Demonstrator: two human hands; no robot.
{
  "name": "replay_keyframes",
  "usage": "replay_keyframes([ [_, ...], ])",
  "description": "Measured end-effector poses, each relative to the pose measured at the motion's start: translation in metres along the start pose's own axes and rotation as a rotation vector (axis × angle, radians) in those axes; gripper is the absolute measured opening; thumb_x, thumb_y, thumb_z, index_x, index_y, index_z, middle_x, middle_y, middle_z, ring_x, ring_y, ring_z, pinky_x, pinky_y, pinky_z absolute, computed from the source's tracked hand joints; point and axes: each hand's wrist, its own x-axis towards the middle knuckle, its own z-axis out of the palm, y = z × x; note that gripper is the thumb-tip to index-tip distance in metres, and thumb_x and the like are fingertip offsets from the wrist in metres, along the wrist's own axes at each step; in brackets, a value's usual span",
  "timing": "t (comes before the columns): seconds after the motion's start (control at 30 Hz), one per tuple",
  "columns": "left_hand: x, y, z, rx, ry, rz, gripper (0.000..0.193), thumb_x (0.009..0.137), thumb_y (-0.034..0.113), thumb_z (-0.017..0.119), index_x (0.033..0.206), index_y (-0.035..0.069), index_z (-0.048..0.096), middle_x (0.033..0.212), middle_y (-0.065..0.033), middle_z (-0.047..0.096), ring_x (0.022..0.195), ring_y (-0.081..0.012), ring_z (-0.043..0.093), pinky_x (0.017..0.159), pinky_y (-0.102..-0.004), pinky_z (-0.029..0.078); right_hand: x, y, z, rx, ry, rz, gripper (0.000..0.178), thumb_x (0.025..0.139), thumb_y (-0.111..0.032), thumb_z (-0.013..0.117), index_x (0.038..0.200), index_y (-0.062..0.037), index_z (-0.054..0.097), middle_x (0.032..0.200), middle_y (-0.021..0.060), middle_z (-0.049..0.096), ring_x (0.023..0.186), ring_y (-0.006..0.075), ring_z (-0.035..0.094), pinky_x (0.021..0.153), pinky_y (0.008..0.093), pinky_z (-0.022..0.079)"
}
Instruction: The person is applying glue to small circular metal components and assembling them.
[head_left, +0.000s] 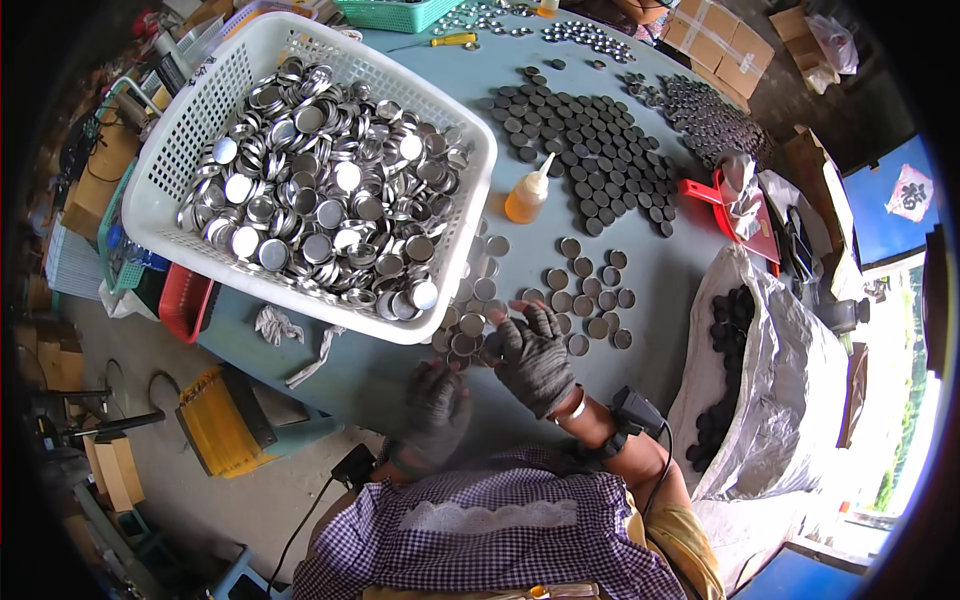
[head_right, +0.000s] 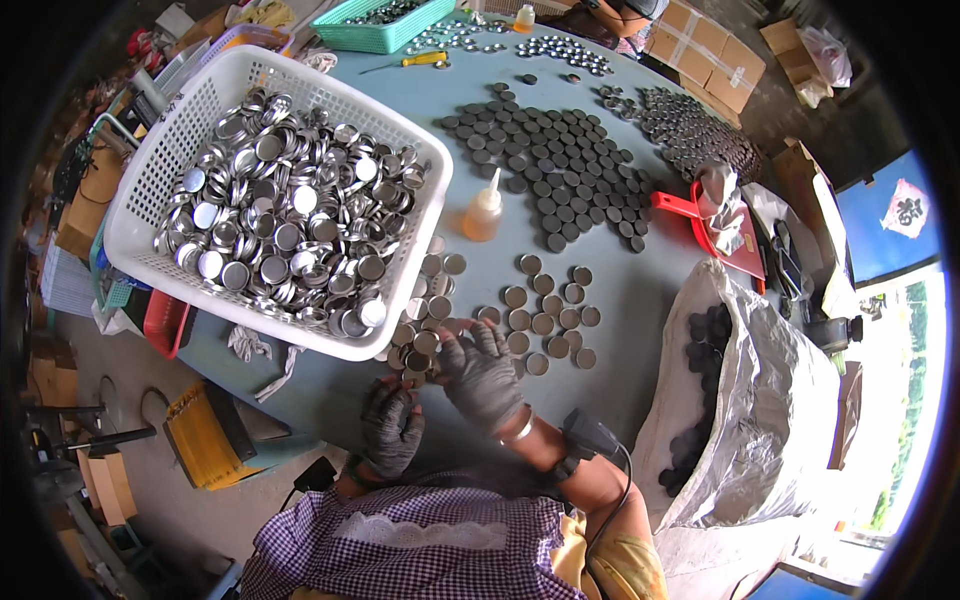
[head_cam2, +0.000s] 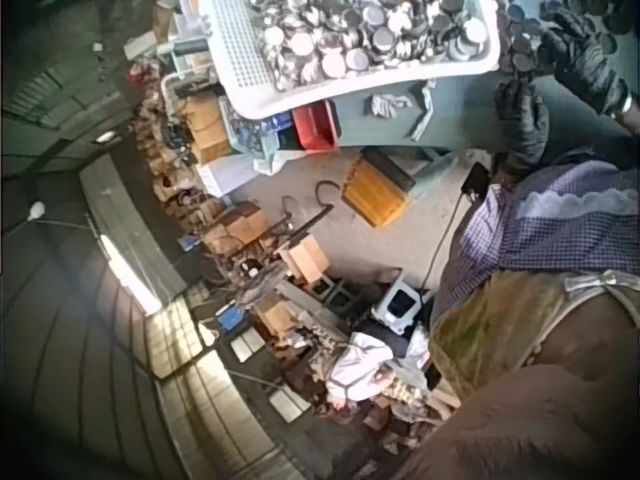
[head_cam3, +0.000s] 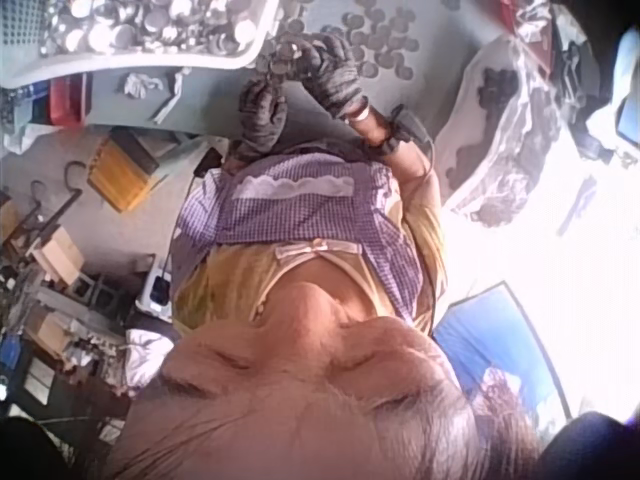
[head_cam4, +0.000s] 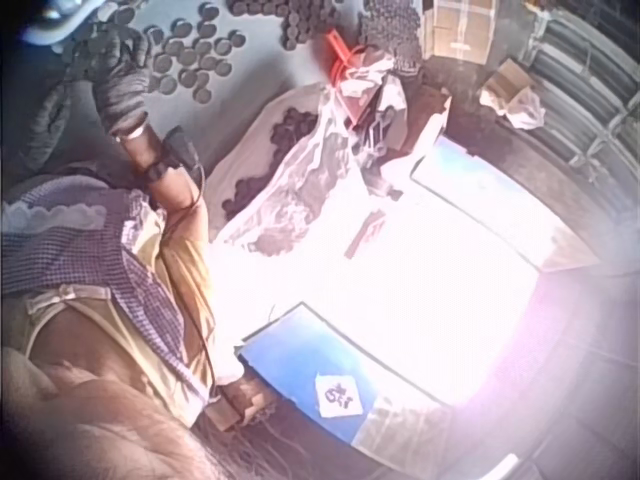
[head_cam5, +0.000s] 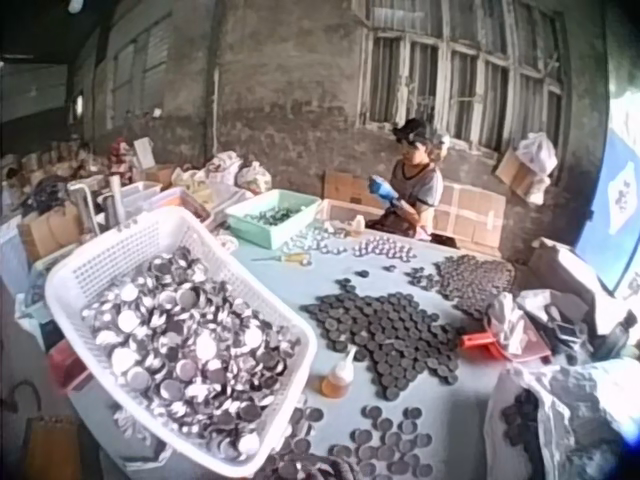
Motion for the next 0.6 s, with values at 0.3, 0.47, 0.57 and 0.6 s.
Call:
replay_keyframes([
  [0.3, 0.004, 0.003, 0.002, -0.114, 0.054, -0.017, 0.024, 0.075, 0.001, 0.065, 0.099, 0.0, 0.061, 0.106, -0.015, 0.062, 0.108, -0.0359, 0.055, 0.095, -0.0473, 0.044, -0.019, 0.018, -0.017, -0.098, 0.031, 0.022, 0.071, 0.064, -0.011, 0.074, 0.129, -0.0014, 0.049, 0.113, 0.017, 0.057, 0.114, 0.0365, 0.049, 0.1, 0.0501, 0.037],
  [0.47, 0.005, 0.003, -0.002, -0.106, 0.013, -0.02, 0.022, 0.075, 0.002, 0.066, 0.097, 0.0, 0.061, 0.107, -0.0153, 0.062, 0.108, -0.0364, 0.055, 0.095, -0.0471, 0.044, -0.018, 0.024, -0.019, -0.046, 0.119, 0.146, 0.054, 0.068, -0.011, 0.069, 0.12, -0.0058, 0.056, 0.102, 0.0114, 0.063, 0.113, 0.0334, 0.052, 0.102, 0.0483, 0.036],
  [0.57, 0.009, 0.005, -0.007, -0.089, -0.027, -0.016, 0.022, 0.075, 0.002, 0.066, 0.097, 0.0, 0.061, 0.108, -0.0149, 0.062, 0.108, -0.0363, 0.055, 0.095, -0.0473, 0.044, -0.016, -0.015, -0.053, 0.009, 0.138, -0.019, 0.06, 0.066, -0.013, 0.07, 0.123, -0.0059, 0.054, 0.106, 0.0119, 0.063, 0.114, 0.0321, 0.052, 0.099, 0.0479, 0.038],
  [0.6, 0.009, 0.005, -0.009, -0.086, -0.043, 0.0, 0.022, 0.076, 0.002, 0.066, 0.097, 0.0, 0.061, 0.108, -0.0145, 0.062, 0.108, -0.0363, 0.055, 0.096, -0.0472, 0.043, -0.015, -0.013, -0.05, 0.012, 0.137, -0.019, 0.06, 0.066, -0.013, 0.07, 0.123, -0.0059, 0.054, 0.106, 0.0119, 0.063, 0.114, 0.0321, 0.052, 0.099, 0.0479, 0.038],
])
